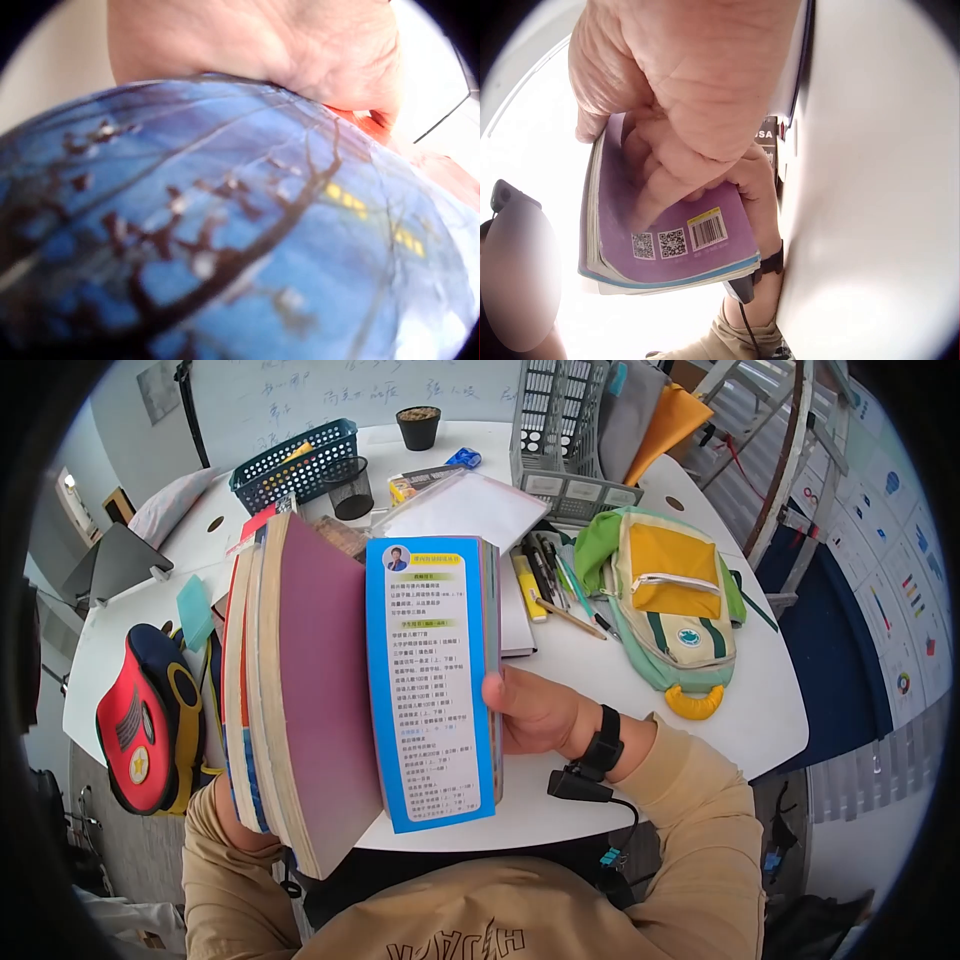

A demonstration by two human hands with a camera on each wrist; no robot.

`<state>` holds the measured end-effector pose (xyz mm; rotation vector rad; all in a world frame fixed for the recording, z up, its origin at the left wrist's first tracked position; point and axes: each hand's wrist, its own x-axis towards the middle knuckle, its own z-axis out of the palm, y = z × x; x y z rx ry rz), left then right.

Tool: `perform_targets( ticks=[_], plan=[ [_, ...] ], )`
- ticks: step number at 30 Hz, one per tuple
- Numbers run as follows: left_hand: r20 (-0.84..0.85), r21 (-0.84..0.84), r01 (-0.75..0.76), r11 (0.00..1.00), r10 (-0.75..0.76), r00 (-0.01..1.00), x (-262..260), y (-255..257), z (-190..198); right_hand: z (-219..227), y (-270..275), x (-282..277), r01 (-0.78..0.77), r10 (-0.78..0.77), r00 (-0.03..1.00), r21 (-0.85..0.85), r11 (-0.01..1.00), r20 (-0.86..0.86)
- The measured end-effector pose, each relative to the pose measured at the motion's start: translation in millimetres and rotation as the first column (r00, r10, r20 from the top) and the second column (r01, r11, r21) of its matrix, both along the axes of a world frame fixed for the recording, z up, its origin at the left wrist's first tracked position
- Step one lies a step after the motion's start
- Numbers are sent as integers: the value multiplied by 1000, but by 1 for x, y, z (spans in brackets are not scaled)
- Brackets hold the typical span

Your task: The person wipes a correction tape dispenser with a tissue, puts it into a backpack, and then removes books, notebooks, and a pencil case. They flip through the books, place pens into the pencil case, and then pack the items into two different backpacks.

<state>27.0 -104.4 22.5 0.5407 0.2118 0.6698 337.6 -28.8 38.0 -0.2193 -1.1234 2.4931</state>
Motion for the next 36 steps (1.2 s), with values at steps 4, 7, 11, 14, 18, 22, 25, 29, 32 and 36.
perform_targets(
  ticks=[4,7,11,14,18,22,25,29,32,36],
  plan=[
    [4,-3,5,1000,-5,1000,-3,-2,1,2,3,-4,7,-8,1000,54,999,22],
    [7,-4,16,1000,-16,1000,-6,-4,-1,6,2,-9,20,-21,1000,109,994,14],
    [13,-2,13,1000,-13,1000,-4,-4,-2,-11,8,4,6,-10,999,80,997,47],
    [13,4,-4,1000,4,1000,-4,-1,-2,-10,7,3,38,-39,998,29,999,48],
    [11,15,-22,1000,21,1000,-4,2,-3,-5,3,-1,84,-86,996,43,996,32],
    [5,32,-99,995,99,995,2,14,-4,-9,10,0,69,-69,998,101,993,-2],
    [-20,96,-295,951,298,954,12,41,-2,-33,27,3,-5,16,988,71,997,-153],
    [-113,308,-583,752,637,763,25,62,10,-23,15,14,272,-305,943,224,936,131],
    [-198,630,-584,512,833,517,29,52,20,-17,6,9,368,-414,904,305,878,102],
    [-54,814,-527,245,935,351,36,42,10,-8,-2,-5,489,-543,839,403,774,26]
  ],
)
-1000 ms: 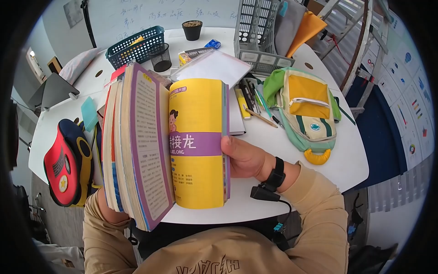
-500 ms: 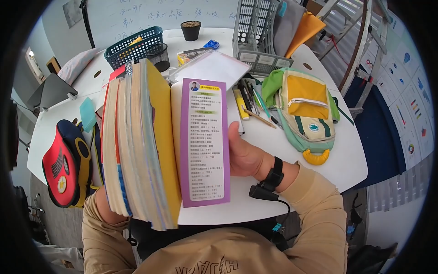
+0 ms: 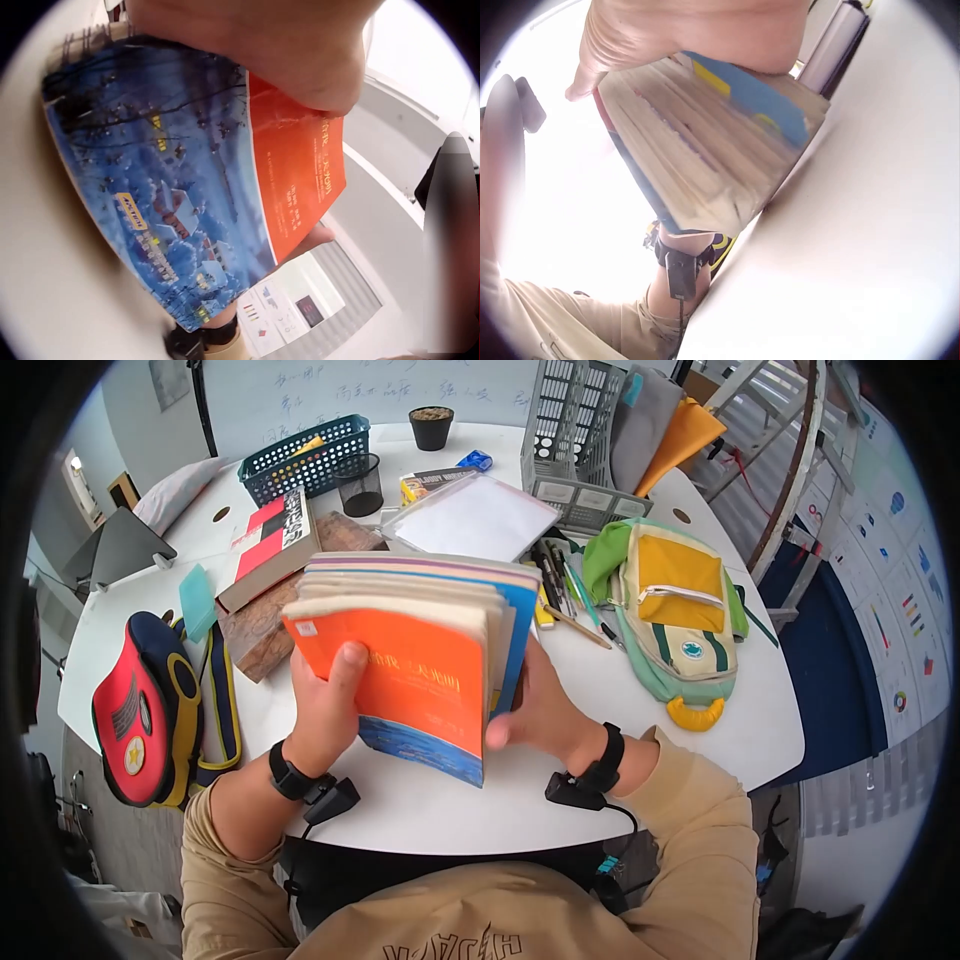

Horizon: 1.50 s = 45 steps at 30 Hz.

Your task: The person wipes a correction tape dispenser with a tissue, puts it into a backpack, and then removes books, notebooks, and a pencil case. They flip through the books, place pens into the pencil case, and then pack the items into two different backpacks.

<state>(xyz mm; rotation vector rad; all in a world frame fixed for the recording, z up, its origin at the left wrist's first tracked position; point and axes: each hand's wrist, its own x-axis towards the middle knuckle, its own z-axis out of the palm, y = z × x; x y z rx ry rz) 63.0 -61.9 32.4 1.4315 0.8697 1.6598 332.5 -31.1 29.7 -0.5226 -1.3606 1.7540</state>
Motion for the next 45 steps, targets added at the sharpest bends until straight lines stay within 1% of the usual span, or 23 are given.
perform_targets(
  ticks=[2,3,4,6,9,10,11,12,13,15,16,18,22,27,29,32,35,36,39,40,41,43,45],
  plan=[
    [16,129,-26,991,24,1000,2,0,-8,-8,0,5,42,-59,996,230,972,64],
    [-7,141,-1,990,2,1000,-1,0,-12,-13,-1,7,57,-93,991,342,938,91],
    [-30,152,25,988,-21,999,-6,-1,-16,-18,-5,5,100,-133,990,454,885,41],
    [-19,98,45,994,-43,999,-5,-6,-23,-13,-5,14,14,-256,937,706,708,238],
    [-3,26,63,998,-63,998,-4,-12,-26,-4,-8,9,-4,-318,886,692,722,338],
    [10,20,63,998,-64,998,-2,-12,-25,-2,-7,9,-29,-268,886,622,783,379],
    [22,14,64,998,-64,998,-1,-13,-24,-2,-5,9,-59,-249,884,622,781,396],
    [26,37,54,998,-55,998,1,-13,-27,-2,-4,8,-89,-230,881,622,778,413],
    [32,38,61,997,-62,998,2,-14,-29,-6,0,9,-122,-245,879,691,712,408],
    [44,40,75,996,-77,996,3,-16,-32,-7,5,8,-146,-229,886,713,686,402],
    [43,33,80,996,-82,996,3,-16,-33,-7,4,7,-139,-198,893,664,735,405],
    [33,26,64,998,-65,997,3,-16,-32,-5,2,6,-129,-176,893,609,782,414],
    [15,25,46,999,-46,999,6,-15,-32,1,1,6,-105,-209,896,643,759,393],
    [-24,44,111,993,-110,994,4,-9,-25,6,-1,6,-94,-218,891,633,768,397],
    [-34,104,62,993,-59,998,7,-9,-17,9,0,5,-96,-250,874,653,751,416],
    [-88,143,7,990,6,996,9,-7,-5,1,3,7,-46,-283,868,634,772,408],
    [-81,62,17,998,-12,997,11,-8,-2,19,0,15,-111,-314,826,681,724,468],
    [-65,24,32,999,-30,997,10,-8,1,26,-6,15,-79,-253,859,602,795,446],
    [165,-116,65,991,-45,985,14,-11,11,22,-23,25,46,-100,974,256,965,202],
    [242,-160,103,982,-62,968,13,-14,16,26,-23,30,-14,-22,985,203,979,174],
    [400,-191,189,963,-99,911,14,-15,21,25,-29,33,-18,-7,991,177,984,137],
    [683,-212,364,907,-129,719,13,-16,32,19,-51,33,-33,25,998,121,992,65],
    [739,-225,423,878,-129,661,11,-20,37,19,-71,14,-10,-3,998,197,980,66]
  ],
)
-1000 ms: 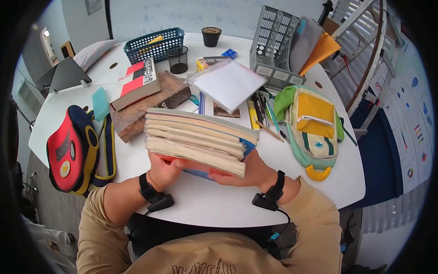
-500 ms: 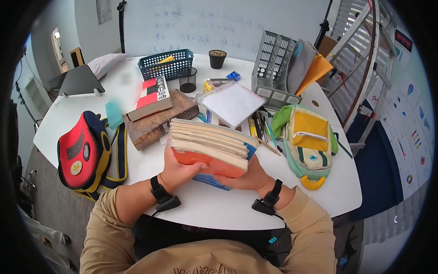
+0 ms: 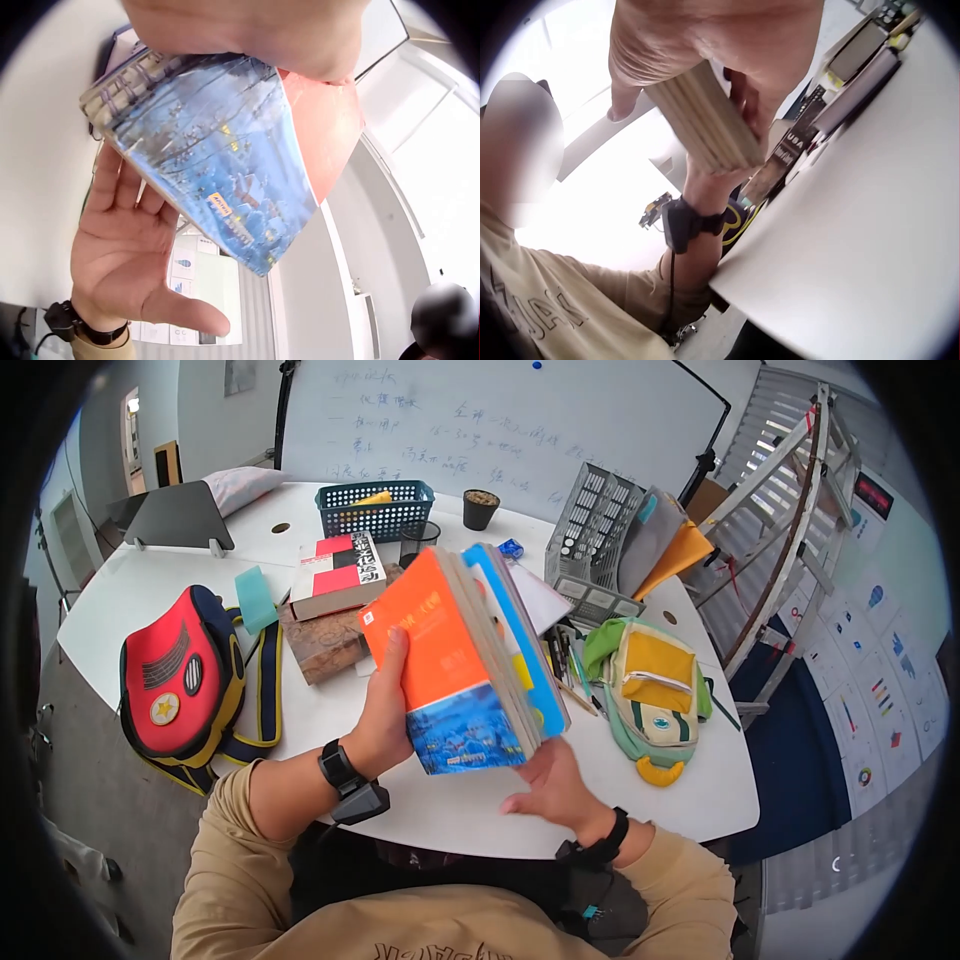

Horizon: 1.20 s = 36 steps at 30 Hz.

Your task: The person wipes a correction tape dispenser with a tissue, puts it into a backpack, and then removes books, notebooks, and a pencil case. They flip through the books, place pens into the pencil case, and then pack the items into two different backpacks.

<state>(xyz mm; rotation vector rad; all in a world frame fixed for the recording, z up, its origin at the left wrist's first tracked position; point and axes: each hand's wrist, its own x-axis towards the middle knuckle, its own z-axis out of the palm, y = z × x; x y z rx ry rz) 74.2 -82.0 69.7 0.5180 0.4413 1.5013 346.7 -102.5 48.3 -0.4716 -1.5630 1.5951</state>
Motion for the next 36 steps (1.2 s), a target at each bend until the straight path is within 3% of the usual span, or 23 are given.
perform_targets(
  ticks=[2,3,6,7,10,12,13,16,17,20,24,28,29,36],
  plan=[
    [71,0,31,1000,-31,997,0,-4,3,3,-20,-21,26,-25,1000,37,999,-11],
    [42,15,-25,1000,24,999,3,-6,2,7,-28,-37,102,-96,994,116,988,-51],
    [-68,71,-185,980,190,979,15,-17,1,23,-30,-54,373,-382,908,84,924,169],
    [-111,82,-230,970,239,965,16,-24,4,27,-31,-61,395,-411,904,143,908,115],
    [-145,104,-249,963,263,954,10,-48,1,26,-30,-50,345,-372,919,194,918,130],
    [-163,133,-231,964,251,954,7,-66,-10,31,-29,-44,321,-329,940,95,942,86],
    [-301,46,-147,988,154,941,-3,-79,-12,34,-30,-42,307,-309,949,41,951,62],
    [-620,111,145,983,-45,783,-48,-110,-6,47,-33,-45,248,-271,961,-273,930,-50],
    [-650,97,212,972,-99,753,-66,-119,-9,41,-30,-44,251,-284,956,-290,924,-75],
    [-753,342,65,937,232,615,-114,-155,-8,44,-31,-30,135,-183,979,-395,909,-86],
    [-809,201,-63,977,202,552,-181,-197,11,33,-37,-4,81,-83,996,-484,871,17],
    [-731,143,-247,958,271,626,-202,-214,-1,8,-32,26,195,54,942,-672,715,332],
    [-736,108,-261,959,254,628,-203,-215,-4,-5,-33,30,198,47,949,-706,680,311],
    [-747,7,-166,986,115,655,-176,-195,-22,8,-29,24,230,83,900,-627,744,428]
  ],
)
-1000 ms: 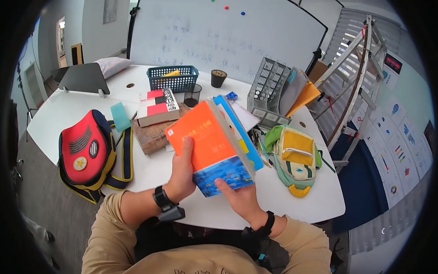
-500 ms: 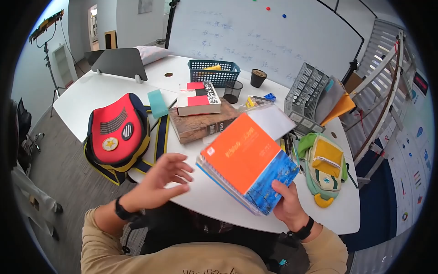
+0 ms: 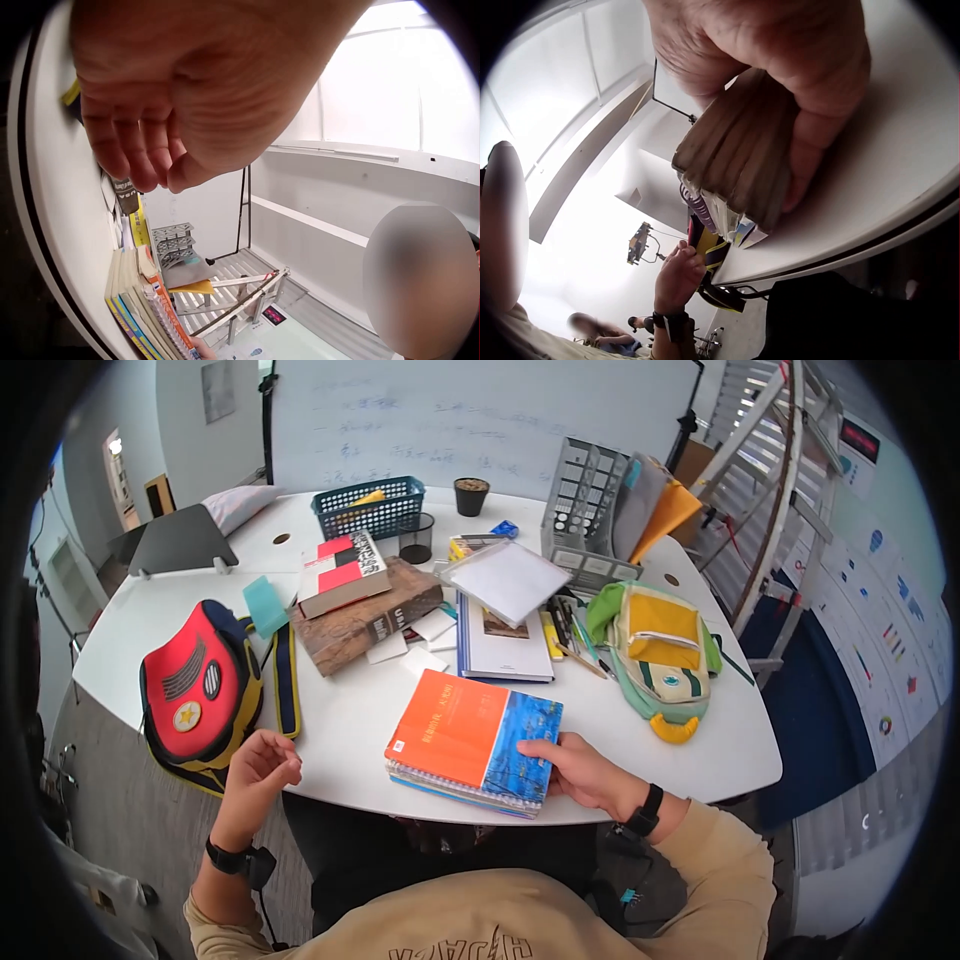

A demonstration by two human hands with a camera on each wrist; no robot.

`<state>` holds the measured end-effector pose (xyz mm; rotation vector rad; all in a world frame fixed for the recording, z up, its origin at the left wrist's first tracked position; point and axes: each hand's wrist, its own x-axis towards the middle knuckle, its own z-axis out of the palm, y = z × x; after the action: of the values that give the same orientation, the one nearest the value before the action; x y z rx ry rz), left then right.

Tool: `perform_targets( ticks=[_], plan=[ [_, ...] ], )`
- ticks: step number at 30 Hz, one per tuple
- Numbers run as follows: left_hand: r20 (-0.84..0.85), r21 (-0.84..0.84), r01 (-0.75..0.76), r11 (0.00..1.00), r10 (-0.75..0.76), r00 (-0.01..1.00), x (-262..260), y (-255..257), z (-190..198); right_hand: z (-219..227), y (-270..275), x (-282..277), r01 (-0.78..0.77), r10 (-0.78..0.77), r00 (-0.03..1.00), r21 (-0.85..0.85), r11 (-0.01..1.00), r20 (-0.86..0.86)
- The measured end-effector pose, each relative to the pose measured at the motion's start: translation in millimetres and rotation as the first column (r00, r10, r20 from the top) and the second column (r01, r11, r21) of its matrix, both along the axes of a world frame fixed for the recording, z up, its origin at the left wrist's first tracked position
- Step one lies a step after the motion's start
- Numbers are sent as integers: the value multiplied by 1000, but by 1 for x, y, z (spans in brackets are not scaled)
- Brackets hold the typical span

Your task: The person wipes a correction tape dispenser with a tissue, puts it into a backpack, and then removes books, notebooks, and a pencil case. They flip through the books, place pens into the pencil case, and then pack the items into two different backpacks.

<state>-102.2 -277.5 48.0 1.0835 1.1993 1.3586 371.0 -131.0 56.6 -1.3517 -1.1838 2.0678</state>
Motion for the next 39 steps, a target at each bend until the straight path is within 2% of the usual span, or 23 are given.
perform_targets(
  ticks=[2,4,5,7,10,13,16,17,18,19,20,22,23,26,27,30,31,32,34,35,36,37,39],
  plan=[
    [-10,-18,43,999,-43,999,9,6,1,3,2,1,-75,70,994,47,996,86],
    [-16,-34,89,995,-89,996,16,12,3,27,5,-2,-182,168,968,62,981,185],
    [-26,-30,109,994,-110,994,17,15,2,32,17,4,-280,269,916,-5,960,297],
    [-52,-40,120,992,-122,991,21,17,2,42,49,18,-437,460,745,-167,884,483],
    [-57,-47,124,991,-126,990,26,18,-2,62,84,24,-362,177,759,179,915,627],
    [-55,-28,113,993,-115,992,29,15,-9,72,111,15,-162,-7,926,412,897,378],
    [-372,97,-26,995,60,926,28,9,-5,49,165,2,-38,-33,983,377,925,181],
    [-522,219,-76,973,182,834,25,7,-1,41,179,-5,39,-81,988,298,954,129],
    [-700,336,-68,940,297,650,19,2,12,35,192,-14,110,-130,988,212,971,82],
    [-766,409,-112,906,408,498,13,-2,22,31,201,-20,175,-181,983,120,977,41],
    [-800,485,-143,863,504,327,5,-7,29,27,208,-23,159,-164,986,119,980,27],
    [-829,536,-206,819,556,53,-14,-16,38,17,221,-30,127,-128,992,116,985,1],
    [-852,504,-261,823,523,6,-28,-23,37,8,230,-32,124,-125,992,124,985,2],
    [-891,447,-274,851,450,-56,-88,-35,13,-8,237,-41,234,-236,972,178,956,-9],
    [-896,426,-301,853,444,-11,-84,-38,25,-5,236,-43,290,-282,957,161,943,-70],
    [-901,404,-296,865,433,36,-113,-43,25,13,223,-38,406,-374,896,99,909,-240],
    [-857,497,-293,817,515,-17,-106,-39,34,24,214,-35,413,-375,881,82,907,-290],
    [-824,550,-309,776,565,-49,-125,-35,25,31,208,-34,414,-371,865,65,908,-337],
    [-704,694,-309,651,704,-97,-138,-23,28,21,210,-23,382,-268,868,218,898,-418],
    [-679,709,-338,619,729,-88,-144,-16,32,27,204,-19,306,-188,923,345,887,-336],
    [-653,722,-374,582,752,-90,-152,-12,41,33,200,-19,344,-227,922,394,852,-315],
    [-625,747,-359,560,775,-93,-147,-11,57,37,201,-11,306,-192,944,496,812,-267],
    [-572,795,-329,509,810,-128,-138,-6,85,66,176,-23,344,-228,938,635,692,-260]
  ],
)
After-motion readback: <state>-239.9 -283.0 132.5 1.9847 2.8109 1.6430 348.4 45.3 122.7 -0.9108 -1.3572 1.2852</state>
